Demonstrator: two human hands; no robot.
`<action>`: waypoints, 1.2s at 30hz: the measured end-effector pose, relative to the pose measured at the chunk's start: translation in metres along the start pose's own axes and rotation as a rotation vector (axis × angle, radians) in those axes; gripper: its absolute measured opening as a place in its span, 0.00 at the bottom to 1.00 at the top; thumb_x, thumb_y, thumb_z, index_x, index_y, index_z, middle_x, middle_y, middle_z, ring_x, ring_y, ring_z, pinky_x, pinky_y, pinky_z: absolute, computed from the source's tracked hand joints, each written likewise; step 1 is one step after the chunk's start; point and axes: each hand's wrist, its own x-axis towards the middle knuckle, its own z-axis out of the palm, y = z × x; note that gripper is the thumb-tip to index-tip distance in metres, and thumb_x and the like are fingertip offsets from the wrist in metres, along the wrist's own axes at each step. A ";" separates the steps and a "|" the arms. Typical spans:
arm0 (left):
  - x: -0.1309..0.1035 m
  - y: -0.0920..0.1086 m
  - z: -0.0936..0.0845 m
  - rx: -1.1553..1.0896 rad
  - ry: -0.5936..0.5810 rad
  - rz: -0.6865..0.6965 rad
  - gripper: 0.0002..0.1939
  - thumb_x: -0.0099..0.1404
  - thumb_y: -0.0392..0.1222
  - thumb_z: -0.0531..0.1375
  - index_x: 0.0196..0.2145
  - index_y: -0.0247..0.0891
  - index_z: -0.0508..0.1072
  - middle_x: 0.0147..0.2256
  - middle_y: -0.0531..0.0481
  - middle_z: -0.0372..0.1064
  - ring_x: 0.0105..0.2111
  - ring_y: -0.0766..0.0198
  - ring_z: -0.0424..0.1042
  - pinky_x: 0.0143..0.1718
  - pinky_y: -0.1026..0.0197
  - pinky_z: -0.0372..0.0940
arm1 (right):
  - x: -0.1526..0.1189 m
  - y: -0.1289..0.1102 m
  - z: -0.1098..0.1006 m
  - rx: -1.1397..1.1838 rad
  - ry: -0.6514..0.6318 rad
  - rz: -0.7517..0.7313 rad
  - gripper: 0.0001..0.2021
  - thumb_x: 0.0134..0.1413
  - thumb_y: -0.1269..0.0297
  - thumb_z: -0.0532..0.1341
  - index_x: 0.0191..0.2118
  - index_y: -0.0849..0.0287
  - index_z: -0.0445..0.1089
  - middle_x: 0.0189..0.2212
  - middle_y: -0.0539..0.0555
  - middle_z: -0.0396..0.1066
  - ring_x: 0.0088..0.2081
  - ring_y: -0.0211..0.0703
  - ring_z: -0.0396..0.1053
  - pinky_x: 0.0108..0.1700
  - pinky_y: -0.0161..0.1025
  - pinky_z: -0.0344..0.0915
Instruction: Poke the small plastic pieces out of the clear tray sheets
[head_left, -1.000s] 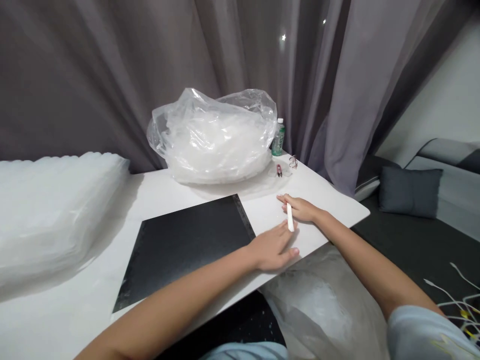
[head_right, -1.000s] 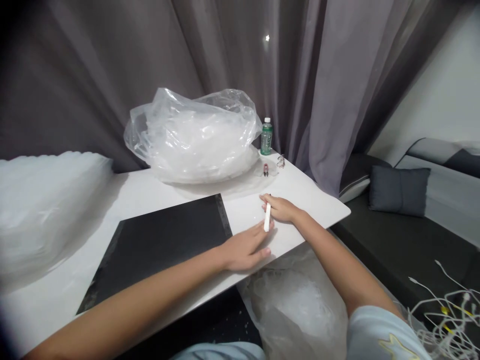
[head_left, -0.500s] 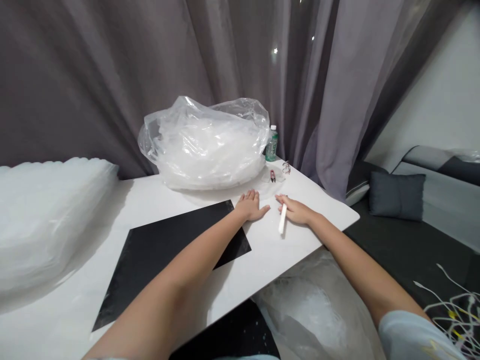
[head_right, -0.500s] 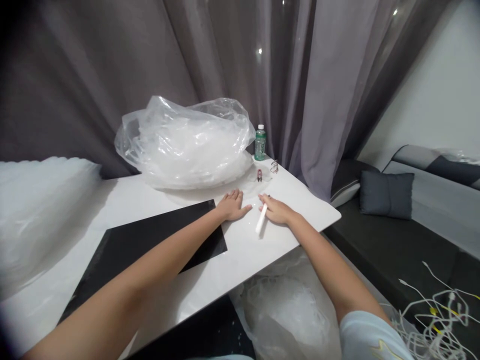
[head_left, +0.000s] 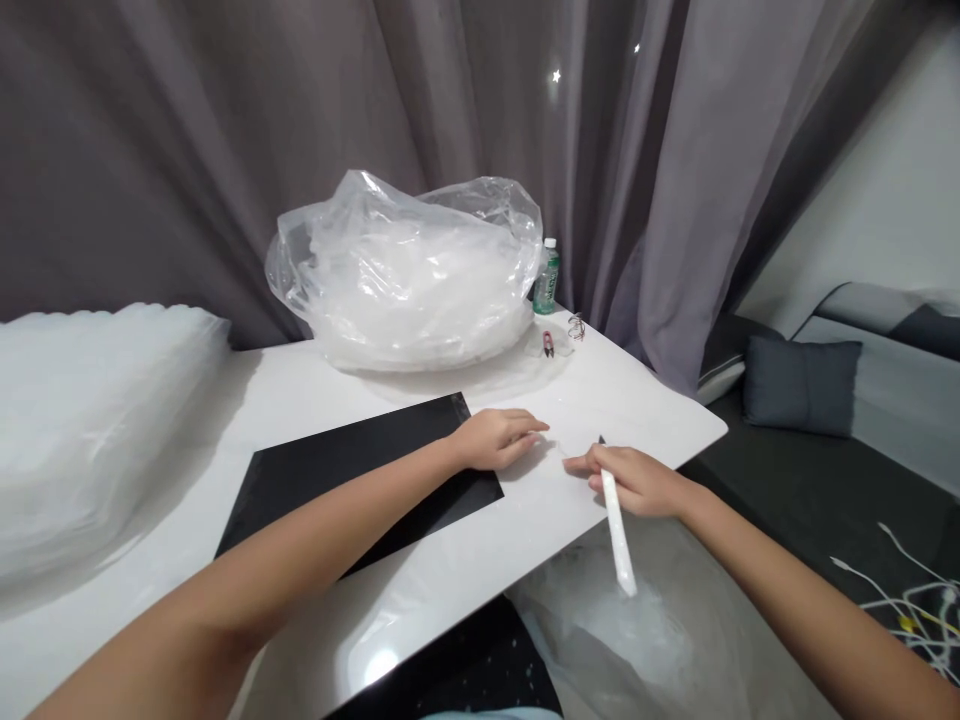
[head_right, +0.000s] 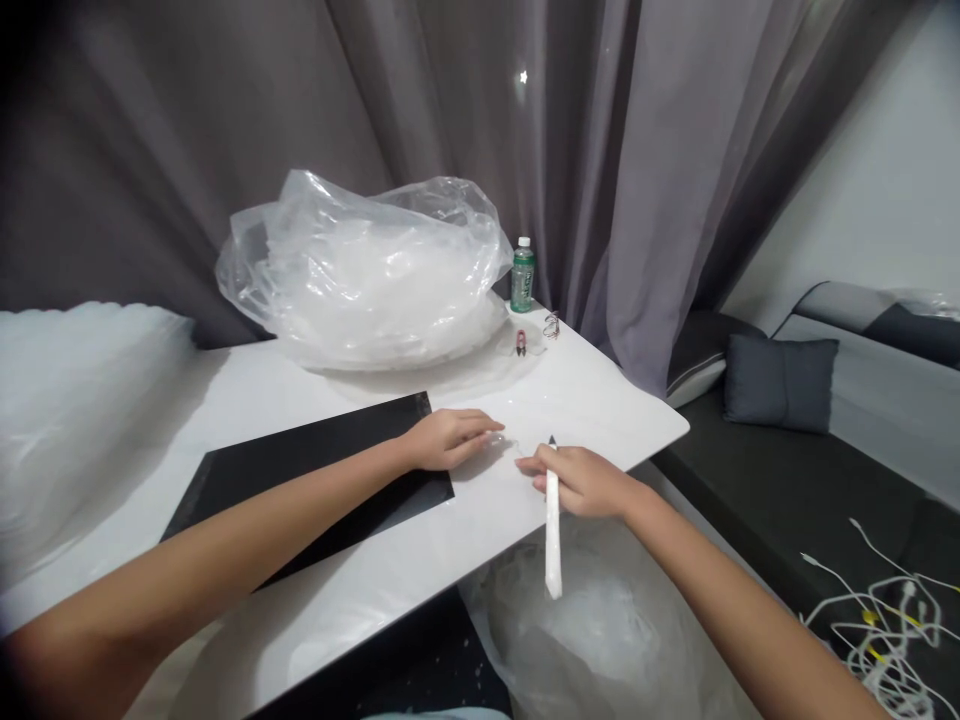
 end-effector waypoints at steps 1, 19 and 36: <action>0.004 -0.005 -0.002 0.014 0.024 -0.054 0.22 0.70 0.49 0.44 0.56 0.43 0.66 0.55 0.50 0.65 0.53 0.60 0.66 0.53 0.63 0.59 | -0.003 0.002 -0.003 0.029 0.036 0.019 0.03 0.63 0.63 0.51 0.39 0.54 0.59 0.51 0.58 0.71 0.48 0.50 0.71 0.44 0.46 0.67; 0.052 -0.054 0.013 0.088 -0.049 -0.379 0.42 0.66 0.65 0.46 0.65 0.28 0.48 0.65 0.34 0.39 0.65 0.47 0.39 0.62 0.44 0.38 | 0.123 0.101 -0.019 -0.198 0.206 0.261 0.08 0.59 0.63 0.52 0.43 0.56 0.60 0.51 0.60 0.69 0.49 0.51 0.69 0.48 0.46 0.64; 0.020 -0.054 0.005 0.072 0.102 -0.567 0.43 0.64 0.63 0.46 0.63 0.22 0.50 0.64 0.27 0.41 0.64 0.36 0.37 0.60 0.36 0.39 | 0.113 0.100 -0.021 -0.170 0.206 0.244 0.12 0.58 0.62 0.54 0.47 0.58 0.58 0.49 0.62 0.69 0.51 0.53 0.67 0.53 0.51 0.60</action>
